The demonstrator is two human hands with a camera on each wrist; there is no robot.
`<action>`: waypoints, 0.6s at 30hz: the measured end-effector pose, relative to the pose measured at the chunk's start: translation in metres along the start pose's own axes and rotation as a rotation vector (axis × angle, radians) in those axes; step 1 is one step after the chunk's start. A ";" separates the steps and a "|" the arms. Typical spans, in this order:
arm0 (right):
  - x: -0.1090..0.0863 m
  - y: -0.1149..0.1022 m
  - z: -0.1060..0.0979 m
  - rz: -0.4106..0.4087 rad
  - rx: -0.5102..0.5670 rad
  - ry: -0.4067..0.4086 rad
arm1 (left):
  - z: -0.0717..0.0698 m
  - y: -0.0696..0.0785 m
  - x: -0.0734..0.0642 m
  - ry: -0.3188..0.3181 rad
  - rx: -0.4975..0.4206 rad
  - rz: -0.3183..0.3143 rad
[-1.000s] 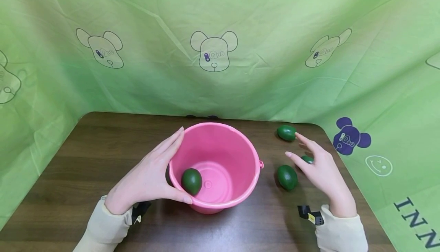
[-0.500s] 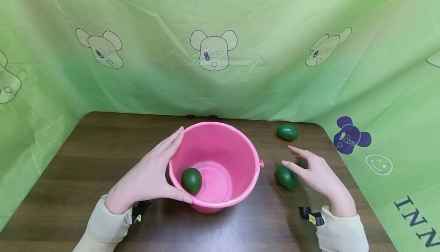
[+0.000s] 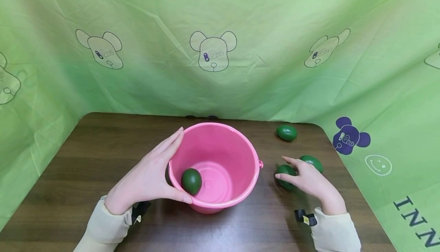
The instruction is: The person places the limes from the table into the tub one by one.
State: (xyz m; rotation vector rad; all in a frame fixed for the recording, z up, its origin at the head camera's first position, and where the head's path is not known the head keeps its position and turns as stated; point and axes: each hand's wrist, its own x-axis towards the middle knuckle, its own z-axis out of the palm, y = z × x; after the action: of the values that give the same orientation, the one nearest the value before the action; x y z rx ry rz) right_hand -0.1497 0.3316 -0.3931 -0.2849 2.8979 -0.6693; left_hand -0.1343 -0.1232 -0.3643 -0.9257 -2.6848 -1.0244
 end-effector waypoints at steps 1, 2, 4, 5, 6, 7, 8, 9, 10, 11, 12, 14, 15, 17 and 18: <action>0.000 0.001 0.000 0.005 -0.002 -0.005 | 0.000 0.000 0.000 0.000 0.001 0.000; 0.000 0.001 0.001 0.010 -0.002 -0.011 | 0.000 0.000 0.000 0.000 0.001 -0.001; 0.001 0.002 0.001 0.018 -0.006 -0.019 | 0.000 0.000 -0.001 0.000 0.001 -0.002; 0.001 0.002 0.002 0.020 -0.007 -0.023 | 0.000 0.000 -0.001 -0.001 0.001 -0.003; 0.001 0.003 0.002 0.022 -0.010 -0.025 | 0.000 0.000 -0.001 -0.002 0.001 -0.004; 0.001 0.003 0.002 0.025 -0.014 -0.027 | 0.000 0.000 -0.001 -0.003 0.001 -0.004; 0.001 0.004 0.003 0.026 -0.016 -0.027 | 0.000 0.000 -0.001 -0.003 0.001 -0.005; 0.002 0.005 0.004 0.027 -0.018 -0.026 | 0.000 0.000 -0.001 -0.003 0.001 -0.005; 0.002 0.005 0.004 0.030 -0.019 -0.026 | 0.001 0.000 -0.001 -0.003 0.001 -0.006; 0.002 0.006 0.005 0.031 -0.021 -0.025 | 0.001 0.000 -0.001 -0.003 0.000 -0.006; 0.002 0.007 0.006 0.032 -0.022 -0.024 | 0.001 0.000 -0.001 -0.003 -0.001 -0.007; 0.002 0.008 0.007 0.033 -0.020 -0.025 | 0.001 0.000 -0.001 -0.004 -0.004 -0.009; 0.002 0.009 0.008 0.032 -0.019 -0.026 | 0.001 0.000 -0.001 -0.004 -0.004 -0.009; 0.003 0.010 0.008 0.029 -0.017 -0.026 | 0.001 0.000 -0.001 -0.004 -0.004 -0.008; 0.003 0.010 0.009 0.027 -0.017 -0.027 | 0.001 0.000 -0.001 -0.004 -0.004 -0.007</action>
State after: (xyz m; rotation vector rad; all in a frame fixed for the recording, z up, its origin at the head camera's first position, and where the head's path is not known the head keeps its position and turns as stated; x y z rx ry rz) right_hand -0.1521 0.3363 -0.4057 -0.2538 2.8781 -0.6320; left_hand -0.1336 -0.1233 -0.3651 -0.9202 -2.6925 -1.0308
